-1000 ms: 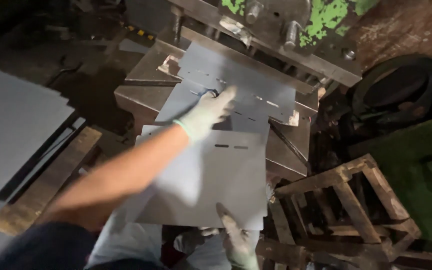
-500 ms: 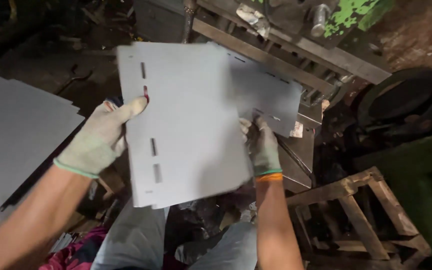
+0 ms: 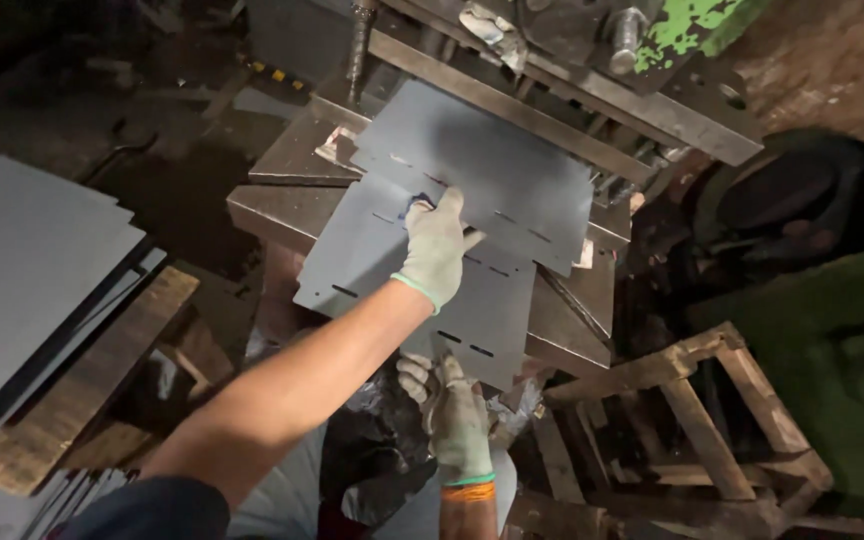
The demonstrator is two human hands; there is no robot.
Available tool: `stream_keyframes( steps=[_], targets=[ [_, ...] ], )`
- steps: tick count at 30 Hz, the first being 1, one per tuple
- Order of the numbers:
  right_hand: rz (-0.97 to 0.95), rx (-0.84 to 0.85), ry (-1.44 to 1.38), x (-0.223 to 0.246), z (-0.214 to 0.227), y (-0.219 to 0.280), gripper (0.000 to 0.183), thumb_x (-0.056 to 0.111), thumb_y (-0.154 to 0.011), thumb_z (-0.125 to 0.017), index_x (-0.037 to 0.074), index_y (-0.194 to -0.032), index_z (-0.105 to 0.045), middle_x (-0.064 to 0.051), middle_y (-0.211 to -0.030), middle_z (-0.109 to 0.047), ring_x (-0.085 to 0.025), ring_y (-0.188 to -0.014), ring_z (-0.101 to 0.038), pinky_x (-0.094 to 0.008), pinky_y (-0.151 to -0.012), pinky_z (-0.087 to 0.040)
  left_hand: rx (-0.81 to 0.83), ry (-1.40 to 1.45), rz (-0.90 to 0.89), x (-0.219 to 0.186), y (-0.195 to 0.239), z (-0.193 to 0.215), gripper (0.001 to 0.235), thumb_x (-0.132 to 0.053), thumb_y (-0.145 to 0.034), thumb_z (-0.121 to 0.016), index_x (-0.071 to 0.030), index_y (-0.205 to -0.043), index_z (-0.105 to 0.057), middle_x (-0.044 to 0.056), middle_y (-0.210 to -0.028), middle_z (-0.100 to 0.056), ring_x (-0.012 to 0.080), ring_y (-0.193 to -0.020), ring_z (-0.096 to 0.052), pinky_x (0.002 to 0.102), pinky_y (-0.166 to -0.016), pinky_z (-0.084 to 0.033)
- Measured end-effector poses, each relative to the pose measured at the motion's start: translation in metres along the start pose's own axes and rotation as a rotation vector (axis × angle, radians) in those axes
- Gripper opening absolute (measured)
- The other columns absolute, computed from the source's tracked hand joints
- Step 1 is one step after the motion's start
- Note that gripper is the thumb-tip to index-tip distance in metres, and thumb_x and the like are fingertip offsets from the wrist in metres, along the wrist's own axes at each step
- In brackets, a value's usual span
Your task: The recorder is feeding metal sheets into a press machine and stacking the processed parts.
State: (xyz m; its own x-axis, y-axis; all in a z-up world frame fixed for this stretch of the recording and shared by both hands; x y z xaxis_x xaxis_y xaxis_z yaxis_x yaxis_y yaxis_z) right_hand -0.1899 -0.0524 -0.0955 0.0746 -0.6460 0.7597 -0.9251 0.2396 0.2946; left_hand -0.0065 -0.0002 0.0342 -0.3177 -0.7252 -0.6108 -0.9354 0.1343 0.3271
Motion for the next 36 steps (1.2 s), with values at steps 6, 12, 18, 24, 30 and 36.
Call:
stream_keyframes(
  steps=[6,12,18,24,30,36],
  targets=[
    [-0.006,0.078,-0.030,-0.010,0.002,-0.003,0.031,0.009,-0.105,-0.048,-0.014,-0.124,-0.053,-0.030,-0.116,-0.069,-0.035,-0.098,-0.073,-0.042,-0.085,-0.061,0.036,0.065,-0.061,0.004,0.000,0.009,0.034,-0.019,-0.094,-0.064,-0.004,-0.117,-0.043,0.011,-0.111,-0.051,0.0241,-0.098,-0.053,0.052,-0.087,-0.061],
    [-0.072,0.107,-0.172,-0.022,0.010,-0.003,0.034,0.017,-0.100,-0.048,-0.005,-0.124,-0.056,-0.029,-0.113,-0.071,-0.034,-0.091,-0.074,-0.041,-0.076,-0.062,0.054,0.006,-0.140,-0.011,0.025,0.018,0.034,-0.020,-0.094,-0.063,0.000,-0.113,-0.044,0.011,-0.103,-0.059,0.0220,-0.089,-0.063,0.048,-0.084,-0.062],
    [0.058,0.099,-0.052,-0.028,0.003,-0.021,0.024,0.020,-0.103,-0.056,-0.002,-0.115,-0.054,-0.022,-0.104,-0.074,-0.031,-0.085,-0.074,-0.041,-0.072,-0.062,-0.048,-0.014,-0.068,0.015,-0.018,-0.002,0.039,-0.018,-0.094,-0.064,0.004,-0.117,-0.041,0.015,-0.104,-0.052,0.0274,-0.089,-0.055,0.048,-0.074,-0.068],
    [0.068,-0.052,0.188,-0.023,-0.005,-0.014,0.046,0.040,-0.102,-0.054,-0.003,-0.112,-0.064,-0.015,-0.093,-0.076,-0.025,-0.075,-0.074,-0.035,-0.065,-0.060,-0.060,0.011,-0.024,0.008,-0.006,-0.005,0.039,-0.018,-0.095,-0.062,-0.003,-0.121,-0.036,0.017,-0.113,-0.050,0.0325,-0.101,-0.061,0.048,-0.081,-0.065],
    [0.084,-0.118,0.145,-0.039,0.009,-0.023,0.046,0.041,-0.102,-0.055,-0.003,-0.111,-0.065,-0.015,-0.090,-0.074,-0.024,-0.073,-0.071,-0.035,-0.063,-0.058,0.054,0.045,-0.039,0.014,-0.012,-0.004,0.037,-0.019,-0.095,-0.059,0.003,-0.115,-0.037,0.023,-0.115,-0.057,0.0364,-0.100,-0.065,0.047,-0.074,-0.066],
    [0.030,-0.002,0.174,-0.021,-0.011,0.000,0.045,0.042,-0.100,-0.053,0.000,-0.110,-0.065,-0.014,-0.090,-0.075,-0.023,-0.074,-0.073,-0.036,-0.063,-0.059,0.028,0.052,-0.026,0.010,-0.006,-0.010,0.033,-0.018,-0.095,-0.058,0.000,-0.116,-0.040,0.016,-0.106,-0.059,0.0296,-0.091,-0.065,0.045,-0.072,-0.065]
  ],
)
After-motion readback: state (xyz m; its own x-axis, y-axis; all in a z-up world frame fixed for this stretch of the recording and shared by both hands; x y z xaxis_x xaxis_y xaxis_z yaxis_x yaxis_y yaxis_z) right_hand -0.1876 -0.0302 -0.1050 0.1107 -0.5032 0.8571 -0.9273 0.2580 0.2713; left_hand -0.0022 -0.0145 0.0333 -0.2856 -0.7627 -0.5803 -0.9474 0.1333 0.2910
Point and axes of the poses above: each hand's wrist, its own y-axis away from the middle knuckle, its own z-axis out of the back of the hand, x = y × z, the point moved 2 cm from there along -y, towards the middle knuckle
